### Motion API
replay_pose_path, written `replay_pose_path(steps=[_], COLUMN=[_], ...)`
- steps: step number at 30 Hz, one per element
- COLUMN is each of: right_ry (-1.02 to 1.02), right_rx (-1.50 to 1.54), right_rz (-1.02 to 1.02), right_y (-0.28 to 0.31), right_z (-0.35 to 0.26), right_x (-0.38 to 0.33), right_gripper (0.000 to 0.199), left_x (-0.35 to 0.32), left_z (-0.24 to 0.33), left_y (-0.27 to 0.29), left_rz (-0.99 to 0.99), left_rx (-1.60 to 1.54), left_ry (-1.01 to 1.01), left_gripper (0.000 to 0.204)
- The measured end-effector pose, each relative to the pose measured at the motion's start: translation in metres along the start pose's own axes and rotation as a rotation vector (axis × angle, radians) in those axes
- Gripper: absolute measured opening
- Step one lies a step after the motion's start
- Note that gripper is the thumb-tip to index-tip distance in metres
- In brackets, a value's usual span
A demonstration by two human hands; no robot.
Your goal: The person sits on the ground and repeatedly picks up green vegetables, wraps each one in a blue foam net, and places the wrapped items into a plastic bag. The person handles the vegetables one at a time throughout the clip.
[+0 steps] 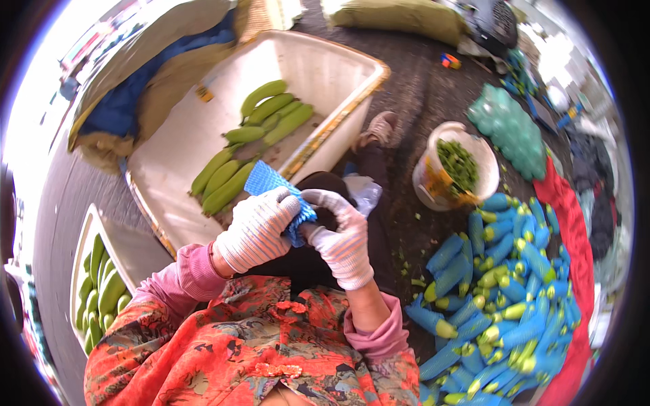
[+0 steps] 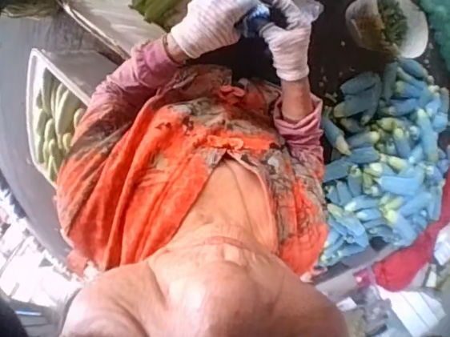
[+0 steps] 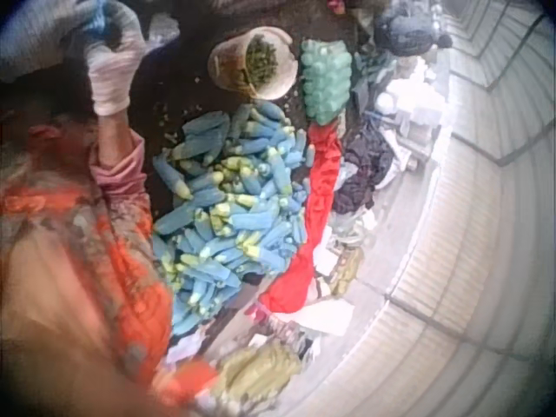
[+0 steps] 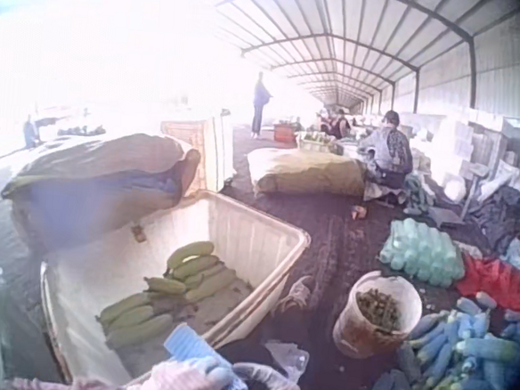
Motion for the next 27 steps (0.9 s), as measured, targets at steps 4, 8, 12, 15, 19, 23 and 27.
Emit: replay_pose_path(steps=[4,8,12,15,19,23,27], right_ry=[0.266,0.118,0.111,0.554,0.624,0.523,0.349], right_rx=[-0.224,0.113,0.017,-0.892,-0.368,-0.103,-0.542], right_rz=[0.109,0.119,-0.067,0.044,0.401,0.039,0.138], right_y=[-0.013,-0.034,-0.035,-0.038,-0.035,-0.060,-0.012], right_z=[-0.032,-0.026,-0.006,-0.026,-0.114,-0.096,-0.028], right_x=[0.021,0.038,0.051,0.053,0.056,0.075,0.093], right_gripper=[0.037,0.031,0.020,0.016,0.004,0.010,0.015], left_x=[-0.018,-0.023,-0.020,-0.007,0.025,0.080,0.090], left_z=[-0.037,-0.069,-0.146,-0.184,-0.186,-0.091,-0.041], left_y=[0.012,0.001,0.005,0.024,0.026,0.071,0.065], left_rz=[0.065,0.159,0.458,0.921,0.638,0.675,0.378], left_rx=[-0.762,-1.400,-1.594,-1.844,-0.875,-0.882,-0.617], left_ry=[0.241,0.325,0.598,0.597,0.429,0.029,-0.219], left_gripper=[0.033,0.023,0.009,0.008,0.006,0.020,0.019])
Point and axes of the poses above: each hand's wrist, its own x-axis towards the middle knuckle, its own y-axis out of the back of the hand, z = x × y, the point moved 9 cm from there along x, towards the middle knuckle, and after that the axes turned 9 degrees about -x, right-handed, at the moved point
